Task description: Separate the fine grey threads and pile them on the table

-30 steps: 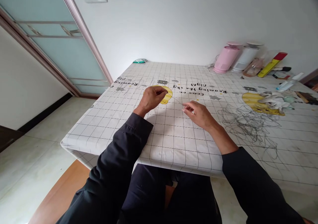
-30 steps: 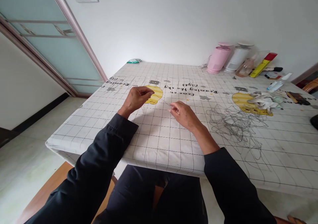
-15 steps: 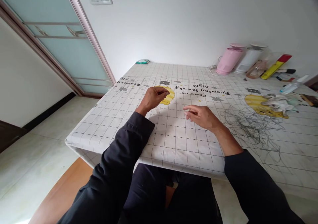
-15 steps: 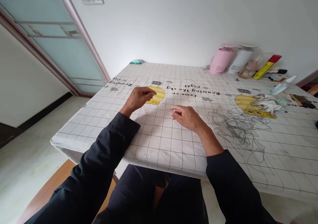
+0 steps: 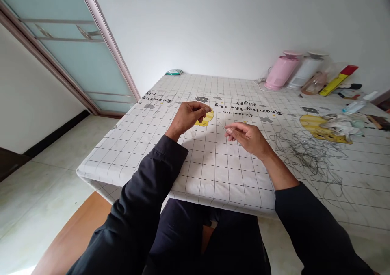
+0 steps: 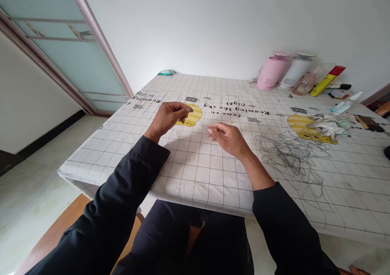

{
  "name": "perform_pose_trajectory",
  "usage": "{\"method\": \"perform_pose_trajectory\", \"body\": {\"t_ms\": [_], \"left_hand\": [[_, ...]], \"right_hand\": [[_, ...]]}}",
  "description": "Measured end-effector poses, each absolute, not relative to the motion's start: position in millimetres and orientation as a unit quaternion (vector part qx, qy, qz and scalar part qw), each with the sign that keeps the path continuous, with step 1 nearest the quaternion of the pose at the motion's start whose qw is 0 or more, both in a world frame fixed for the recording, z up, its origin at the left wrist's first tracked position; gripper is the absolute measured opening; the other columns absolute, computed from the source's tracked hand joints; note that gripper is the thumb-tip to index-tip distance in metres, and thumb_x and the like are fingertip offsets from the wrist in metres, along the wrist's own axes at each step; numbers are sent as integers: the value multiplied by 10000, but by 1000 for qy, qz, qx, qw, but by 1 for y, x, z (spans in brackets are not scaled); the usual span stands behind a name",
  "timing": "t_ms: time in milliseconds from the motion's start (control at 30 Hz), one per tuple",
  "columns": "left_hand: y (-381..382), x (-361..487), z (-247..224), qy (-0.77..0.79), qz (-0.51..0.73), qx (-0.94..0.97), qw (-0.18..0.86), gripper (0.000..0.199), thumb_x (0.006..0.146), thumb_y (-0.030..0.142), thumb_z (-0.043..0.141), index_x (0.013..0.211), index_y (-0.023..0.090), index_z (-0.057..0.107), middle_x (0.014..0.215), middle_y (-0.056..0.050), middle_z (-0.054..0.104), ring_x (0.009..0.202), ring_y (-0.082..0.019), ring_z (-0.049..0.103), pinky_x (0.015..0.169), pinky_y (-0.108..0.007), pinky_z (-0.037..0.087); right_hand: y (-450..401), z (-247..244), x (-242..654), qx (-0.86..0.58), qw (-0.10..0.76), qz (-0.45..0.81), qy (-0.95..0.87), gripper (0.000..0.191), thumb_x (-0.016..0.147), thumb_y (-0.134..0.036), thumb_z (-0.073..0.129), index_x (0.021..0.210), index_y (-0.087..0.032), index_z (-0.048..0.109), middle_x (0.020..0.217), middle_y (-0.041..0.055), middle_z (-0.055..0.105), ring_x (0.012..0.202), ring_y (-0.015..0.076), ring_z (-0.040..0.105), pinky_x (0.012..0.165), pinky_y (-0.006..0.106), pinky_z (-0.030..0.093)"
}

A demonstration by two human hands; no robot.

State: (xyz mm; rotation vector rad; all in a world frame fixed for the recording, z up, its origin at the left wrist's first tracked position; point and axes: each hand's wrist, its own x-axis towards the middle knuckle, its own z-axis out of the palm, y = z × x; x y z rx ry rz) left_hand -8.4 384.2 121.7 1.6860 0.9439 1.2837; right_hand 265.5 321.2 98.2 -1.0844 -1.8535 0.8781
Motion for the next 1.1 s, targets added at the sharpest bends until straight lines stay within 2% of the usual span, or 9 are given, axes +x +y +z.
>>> {"method": "perform_pose_trajectory", "body": {"t_ms": [200, 300, 367, 467, 600, 700, 867, 1000, 1100], "left_hand": [[373, 2, 125, 353, 476, 703, 393, 234, 970, 343, 782, 847, 150, 832, 793, -67, 750, 641, -109, 600, 614, -268, 525], [371, 2, 126, 349, 466, 715, 387, 222, 962, 349, 790, 875, 154, 849, 781, -66, 749, 646, -117, 609, 607, -269, 523], [373, 0, 125, 354, 454, 721, 384, 210, 949, 344, 794, 883, 157, 861, 758, -63, 745, 647, -123, 617, 593, -264, 510], [375, -4, 124, 360, 430, 733, 385, 180, 933, 320, 795, 912, 165, 883, 746, -53, 746, 656, -126, 630, 592, -258, 503], [376, -4, 124, 362, 424, 727, 400, 203, 963, 355, 809, 921, 167, 872, 770, -52, 756, 649, -119, 634, 618, -266, 523], [373, -2, 127, 355, 443, 698, 436, 398, 1034, 539, 779, 980, 150, 840, 911, -109, 803, 691, -135, 690, 657, -287, 568], [369, -3, 133, 378, 498, 598, 502, 796, 1041, 876, 546, 1226, 137, 779, 1121, -186, 829, 826, -197, 784, 729, -316, 632], [374, 0, 125, 397, 505, 569, 514, 840, 1041, 913, 466, 1095, 137, 780, 1030, -184, 827, 769, -205, 765, 686, -326, 615], [375, 15, 108, 451, 473, 626, 426, 741, 1074, 839, 500, 932, 161, 762, 857, -131, 786, 657, -194, 695, 617, -319, 537]], "right_hand": [[313, 102, 256, -418, 354, 489, -679, 491, 1019, -678, 775, 1103, -195, 805, 678, 9, 708, 491, 136, 583, 502, 291, 475], [313, 99, 251, -437, 365, 477, -670, 477, 986, -678, 805, 1014, -202, 783, 542, -53, 547, 432, 105, 417, 430, 268, 327], [313, 97, 250, -444, 368, 454, -679, 469, 975, -675, 808, 994, -208, 784, 522, -77, 452, 451, 106, 383, 433, 266, 294], [311, 96, 249, -445, 347, 427, -706, 454, 988, -671, 782, 972, -217, 789, 554, -81, 389, 486, 109, 374, 460, 269, 299], [311, 96, 249, -453, 352, 410, -709, 480, 998, -715, 746, 952, -239, 780, 579, -62, 429, 482, 118, 414, 458, 278, 318], [312, 96, 250, -460, 385, 398, -694, 516, 987, -759, 738, 959, -245, 785, 560, -51, 462, 465, 131, 435, 451, 292, 344], [310, 103, 253, -471, 487, 333, -656, 548, 988, -773, 729, 1035, -233, 807, 539, -39, 495, 459, 157, 474, 455, 313, 393], [307, 108, 253, -492, 533, 276, -631, 530, 1021, -752, 686, 1071, -242, 823, 541, -29, 509, 471, 176, 496, 470, 326, 433], [309, 107, 252, -499, 548, 267, -616, 497, 1042, -707, 670, 1093, -235, 816, 551, -32, 510, 473, 175, 497, 477, 324, 445]]}}
